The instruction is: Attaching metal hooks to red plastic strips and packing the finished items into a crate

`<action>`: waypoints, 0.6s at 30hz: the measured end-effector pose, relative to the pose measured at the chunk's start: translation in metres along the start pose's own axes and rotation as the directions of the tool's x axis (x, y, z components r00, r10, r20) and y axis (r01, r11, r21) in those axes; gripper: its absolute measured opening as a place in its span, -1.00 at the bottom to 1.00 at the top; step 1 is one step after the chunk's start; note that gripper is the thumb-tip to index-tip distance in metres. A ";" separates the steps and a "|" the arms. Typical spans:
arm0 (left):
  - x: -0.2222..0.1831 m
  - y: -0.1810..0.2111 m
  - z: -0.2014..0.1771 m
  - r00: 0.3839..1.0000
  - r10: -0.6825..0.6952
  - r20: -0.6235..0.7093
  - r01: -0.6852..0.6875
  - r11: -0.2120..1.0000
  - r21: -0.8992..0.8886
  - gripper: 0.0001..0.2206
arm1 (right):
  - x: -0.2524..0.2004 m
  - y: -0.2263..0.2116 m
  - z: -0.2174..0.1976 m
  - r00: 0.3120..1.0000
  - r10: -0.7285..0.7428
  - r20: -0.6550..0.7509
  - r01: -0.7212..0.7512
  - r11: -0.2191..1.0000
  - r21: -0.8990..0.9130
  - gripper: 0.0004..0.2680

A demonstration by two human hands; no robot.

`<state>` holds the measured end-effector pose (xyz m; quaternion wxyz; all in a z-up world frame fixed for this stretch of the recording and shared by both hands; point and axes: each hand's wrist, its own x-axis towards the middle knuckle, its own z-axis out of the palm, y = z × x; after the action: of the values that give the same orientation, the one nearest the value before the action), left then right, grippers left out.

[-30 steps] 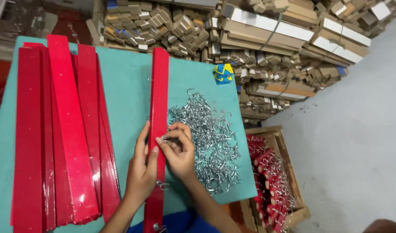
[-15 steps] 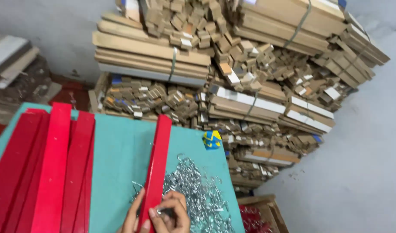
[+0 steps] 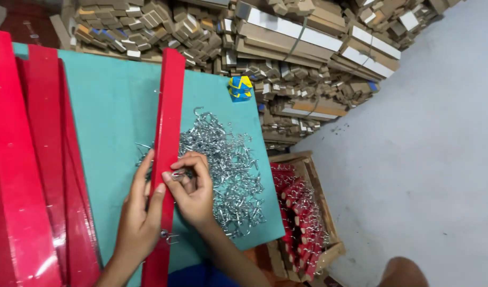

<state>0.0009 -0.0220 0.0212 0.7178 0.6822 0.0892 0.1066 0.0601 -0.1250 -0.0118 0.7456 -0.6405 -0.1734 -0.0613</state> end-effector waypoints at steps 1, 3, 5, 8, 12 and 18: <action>-0.001 -0.002 0.005 1.000 0.001 0.007 -0.001 1.000 -0.012 -0.41 | -0.001 -0.002 -0.006 1.000 -0.004 -0.003 0.004 1.000 -0.014 -0.88; 0.000 -0.005 -0.001 0.997 -0.076 -0.014 0.076 0.997 -0.004 -0.40 | -0.003 0.000 -0.001 0.998 0.047 0.041 -0.049 0.997 0.067 -0.81; 0.001 -0.006 0.001 0.998 -0.064 -0.017 0.063 0.998 -0.031 -0.41 | -0.001 0.000 -0.006 0.996 0.053 0.065 -0.057 0.996 0.071 -0.79; 0.001 -0.008 0.002 0.999 -0.042 -0.023 0.040 0.997 -0.073 -0.41 | -0.002 -0.003 -0.010 0.991 0.083 0.105 -0.091 0.993 0.076 -0.75; 0.004 0.005 -0.005 0.990 -0.140 -0.017 0.139 0.990 -0.026 -0.41 | 0.001 -0.012 -0.006 0.985 0.125 0.120 -0.129 0.991 0.026 -0.70; 0.004 0.000 -0.001 0.991 -0.130 -0.005 0.129 0.985 -0.116 -0.41 | -0.004 -0.018 -0.018 0.986 0.080 0.146 -0.072 0.995 -0.062 -0.54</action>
<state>0.0041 -0.0202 0.0211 0.7607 0.6318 0.1317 0.0691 0.0536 -0.1460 0.0015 0.7138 -0.6705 -0.2021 0.0100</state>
